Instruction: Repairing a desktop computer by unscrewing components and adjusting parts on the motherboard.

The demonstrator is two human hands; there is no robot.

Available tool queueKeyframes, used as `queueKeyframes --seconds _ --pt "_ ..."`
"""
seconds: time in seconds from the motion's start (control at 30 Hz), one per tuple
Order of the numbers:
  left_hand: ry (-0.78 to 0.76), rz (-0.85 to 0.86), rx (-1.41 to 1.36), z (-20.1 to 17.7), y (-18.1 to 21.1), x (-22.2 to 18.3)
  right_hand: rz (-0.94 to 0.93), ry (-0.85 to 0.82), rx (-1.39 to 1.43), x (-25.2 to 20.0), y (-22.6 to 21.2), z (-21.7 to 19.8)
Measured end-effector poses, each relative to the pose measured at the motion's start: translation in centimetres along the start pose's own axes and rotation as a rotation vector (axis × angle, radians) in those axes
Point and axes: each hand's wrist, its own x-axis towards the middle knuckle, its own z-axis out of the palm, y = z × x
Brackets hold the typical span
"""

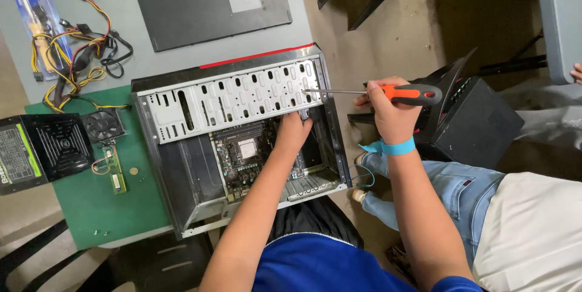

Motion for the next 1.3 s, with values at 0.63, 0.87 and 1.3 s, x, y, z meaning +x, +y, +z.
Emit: queueKeyframes --seconds 0.63,0.87,1.3 --pt "-0.033 -0.031 0.018 1.2 -0.8 -0.3 0.001 -0.029 -0.002 0.2 0.2 0.8" --pt "0.000 0.008 0.019 0.9 -0.4 -0.4 -0.048 -0.096 -0.097 1.2 0.1 0.6" --pt "0.019 0.008 -0.041 4.1 -3.5 0.6 -0.254 -0.502 -0.462 4.2 -7.0 4.9"
